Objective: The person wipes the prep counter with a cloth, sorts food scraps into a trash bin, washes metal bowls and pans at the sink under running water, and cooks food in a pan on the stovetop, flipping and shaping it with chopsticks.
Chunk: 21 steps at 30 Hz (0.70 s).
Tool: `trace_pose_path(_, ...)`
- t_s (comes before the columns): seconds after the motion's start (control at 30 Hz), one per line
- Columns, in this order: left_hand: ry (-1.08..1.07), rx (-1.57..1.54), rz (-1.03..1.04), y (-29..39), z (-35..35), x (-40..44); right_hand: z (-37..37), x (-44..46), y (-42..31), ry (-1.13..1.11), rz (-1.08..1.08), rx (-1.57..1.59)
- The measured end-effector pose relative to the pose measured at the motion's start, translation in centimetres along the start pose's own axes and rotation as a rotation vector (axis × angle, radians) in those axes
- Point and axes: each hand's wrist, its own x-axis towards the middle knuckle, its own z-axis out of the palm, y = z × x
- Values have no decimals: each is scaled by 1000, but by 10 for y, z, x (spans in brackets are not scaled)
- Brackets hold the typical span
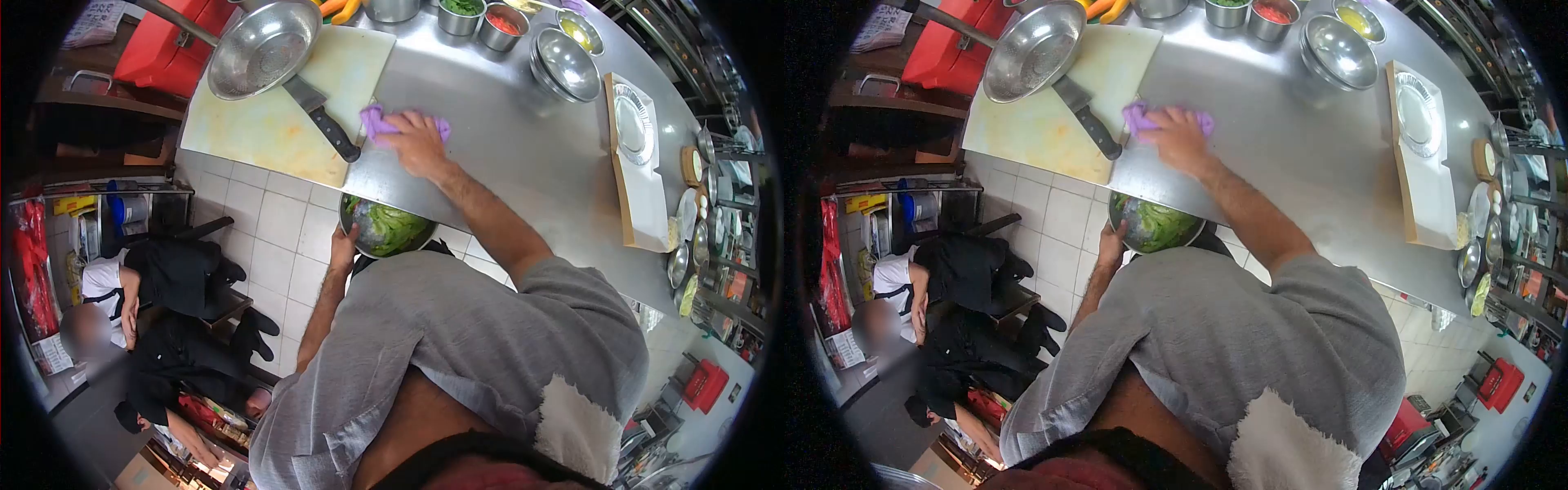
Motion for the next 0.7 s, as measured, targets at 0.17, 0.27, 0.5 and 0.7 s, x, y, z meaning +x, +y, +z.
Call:
trace_pose_path(0.17, -48, -59, 9, 11, 7, -7, -13, -52, -58, -100, -107, -4)
trace_pose_path(0.27, -31, -70, -6, 11, 8, -13, -14, -69, -58, -118, -170, 200)
trace_pose_path(0.5, -18, -91, -43, -5, -1, -27, -133, -18, 64, 135, -12, 664)
trace_pose_path(0.7, -71, -6, -59, 2, -3, -35, -80, -15, 161, 133, 273, -310)
